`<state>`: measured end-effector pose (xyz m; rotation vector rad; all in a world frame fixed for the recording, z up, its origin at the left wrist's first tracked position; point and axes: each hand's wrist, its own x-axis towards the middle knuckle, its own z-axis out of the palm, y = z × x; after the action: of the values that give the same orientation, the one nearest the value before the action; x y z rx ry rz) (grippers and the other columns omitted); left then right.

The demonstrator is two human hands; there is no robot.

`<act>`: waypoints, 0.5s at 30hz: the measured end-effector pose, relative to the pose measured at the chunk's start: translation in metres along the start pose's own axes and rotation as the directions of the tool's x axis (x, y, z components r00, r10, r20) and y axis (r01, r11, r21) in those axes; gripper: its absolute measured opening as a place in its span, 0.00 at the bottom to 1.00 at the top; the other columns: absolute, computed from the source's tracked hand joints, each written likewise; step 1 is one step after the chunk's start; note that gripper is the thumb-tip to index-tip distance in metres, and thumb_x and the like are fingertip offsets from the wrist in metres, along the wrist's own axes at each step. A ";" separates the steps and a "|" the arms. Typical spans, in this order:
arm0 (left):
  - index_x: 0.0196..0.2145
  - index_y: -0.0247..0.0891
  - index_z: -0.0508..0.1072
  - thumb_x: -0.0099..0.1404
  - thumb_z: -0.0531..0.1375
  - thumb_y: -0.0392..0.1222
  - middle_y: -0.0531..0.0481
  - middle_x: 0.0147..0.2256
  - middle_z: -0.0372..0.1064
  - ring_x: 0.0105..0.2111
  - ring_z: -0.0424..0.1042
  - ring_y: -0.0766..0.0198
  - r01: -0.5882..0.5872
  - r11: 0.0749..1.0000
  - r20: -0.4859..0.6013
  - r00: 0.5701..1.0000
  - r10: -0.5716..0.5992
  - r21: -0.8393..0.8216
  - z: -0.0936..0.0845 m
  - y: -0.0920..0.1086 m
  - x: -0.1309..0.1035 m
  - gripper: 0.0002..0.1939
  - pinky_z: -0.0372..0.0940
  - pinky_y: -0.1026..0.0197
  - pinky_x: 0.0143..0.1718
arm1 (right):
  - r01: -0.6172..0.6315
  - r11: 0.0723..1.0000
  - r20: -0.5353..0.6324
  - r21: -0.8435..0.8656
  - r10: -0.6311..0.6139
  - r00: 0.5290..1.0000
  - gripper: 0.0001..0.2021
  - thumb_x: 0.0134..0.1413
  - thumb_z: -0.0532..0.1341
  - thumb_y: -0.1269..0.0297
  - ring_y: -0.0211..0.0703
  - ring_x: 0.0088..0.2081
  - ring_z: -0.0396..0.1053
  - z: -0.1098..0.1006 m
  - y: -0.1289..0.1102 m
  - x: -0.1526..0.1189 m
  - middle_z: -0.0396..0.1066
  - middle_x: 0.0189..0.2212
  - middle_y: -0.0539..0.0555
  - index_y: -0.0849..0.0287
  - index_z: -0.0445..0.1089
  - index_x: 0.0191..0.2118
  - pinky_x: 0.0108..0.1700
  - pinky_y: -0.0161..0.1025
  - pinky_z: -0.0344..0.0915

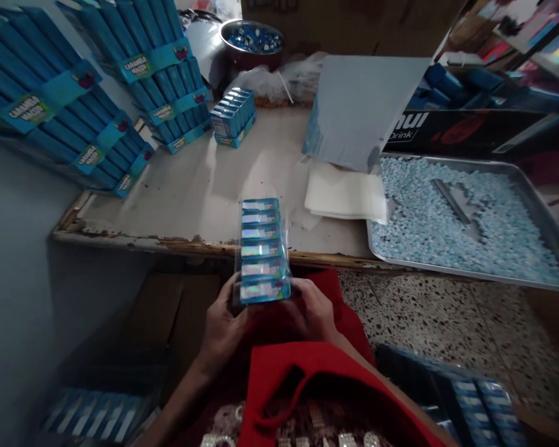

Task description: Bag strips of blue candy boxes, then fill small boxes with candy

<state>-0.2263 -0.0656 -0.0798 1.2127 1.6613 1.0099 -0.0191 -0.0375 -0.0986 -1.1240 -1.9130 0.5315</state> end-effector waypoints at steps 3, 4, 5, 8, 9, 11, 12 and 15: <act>0.52 0.41 0.77 0.66 0.65 0.50 0.45 0.50 0.78 0.51 0.77 0.52 -0.129 0.982 -0.028 0.991 0.134 0.139 0.005 0.001 0.012 0.19 0.70 0.52 0.56 | -0.028 0.997 -0.047 -0.067 0.025 0.999 0.24 0.65 0.61 0.67 0.47 0.48 0.78 0.003 -0.002 0.008 0.78 0.52 0.58 0.54 0.64 0.65 0.52 0.40 0.74; 0.51 0.41 0.78 0.67 0.64 0.50 0.45 0.50 0.78 0.51 0.77 0.52 -0.153 0.976 -0.029 0.987 0.159 0.152 0.006 0.001 0.015 0.17 0.70 0.52 0.57 | -0.029 0.997 -0.050 -0.076 0.025 0.998 0.25 0.65 0.61 0.68 0.46 0.48 0.79 0.004 -0.002 0.009 0.78 0.52 0.57 0.53 0.63 0.66 0.51 0.39 0.75; 0.51 0.42 0.78 0.68 0.63 0.49 0.46 0.50 0.78 0.51 0.77 0.53 -0.164 0.975 -0.022 0.985 0.169 0.150 0.006 0.000 0.016 0.17 0.70 0.53 0.56 | -0.024 0.996 -0.052 -0.081 0.020 0.998 0.25 0.65 0.61 0.68 0.46 0.46 0.80 0.005 -0.002 0.009 0.79 0.52 0.56 0.53 0.64 0.66 0.49 0.38 0.76; 0.49 0.43 0.80 0.69 0.63 0.48 0.48 0.47 0.80 0.47 0.79 0.54 -0.171 0.976 -0.003 0.985 0.173 0.133 0.005 -0.002 0.017 0.14 0.72 0.55 0.54 | 0.017 0.995 -0.087 -0.096 -0.025 0.996 0.22 0.65 0.61 0.69 0.44 0.39 0.82 0.009 0.000 0.007 0.81 0.46 0.54 0.52 0.68 0.63 0.42 0.35 0.77; 0.48 0.43 0.80 0.68 0.63 0.47 0.49 0.46 0.80 0.46 0.79 0.55 -0.176 0.975 -0.019 0.983 0.180 0.135 0.005 -0.002 0.017 0.13 0.72 0.56 0.52 | 0.027 0.994 -0.103 -0.102 -0.038 0.994 0.21 0.65 0.62 0.69 0.44 0.37 0.82 0.010 0.001 0.007 0.82 0.44 0.53 0.52 0.70 0.62 0.40 0.35 0.78; 0.47 0.44 0.81 0.69 0.63 0.47 0.50 0.43 0.81 0.43 0.80 0.55 -0.181 0.973 -0.064 0.979 0.191 0.141 0.006 -0.002 0.017 0.12 0.73 0.56 0.50 | 0.026 0.994 -0.133 -0.103 -0.040 0.990 0.18 0.64 0.62 0.69 0.44 0.35 0.82 0.012 0.003 0.008 0.83 0.40 0.52 0.51 0.74 0.58 0.37 0.35 0.78; 0.46 0.45 0.82 0.69 0.62 0.46 0.51 0.42 0.81 0.42 0.80 0.55 -0.176 0.974 -0.080 0.979 0.189 0.144 0.007 -0.002 0.017 0.12 0.73 0.57 0.49 | 0.023 0.995 -0.150 -0.101 -0.038 0.988 0.16 0.64 0.63 0.69 0.44 0.34 0.82 0.013 0.004 0.010 0.83 0.39 0.51 0.51 0.75 0.56 0.36 0.35 0.78; 0.44 0.46 0.83 0.69 0.62 0.47 0.52 0.40 0.82 0.40 0.81 0.55 -0.148 0.977 -0.121 0.978 0.168 0.155 0.009 0.001 0.019 0.11 0.74 0.58 0.45 | 0.007 0.997 -0.200 -0.081 -0.023 0.980 0.11 0.62 0.65 0.69 0.44 0.31 0.81 0.016 0.005 0.014 0.83 0.36 0.50 0.52 0.78 0.48 0.32 0.35 0.77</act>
<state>-0.2218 -0.0455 -0.0853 1.4186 1.7901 1.1037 -0.0333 -0.0225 -0.1048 -1.1668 -1.7785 0.3225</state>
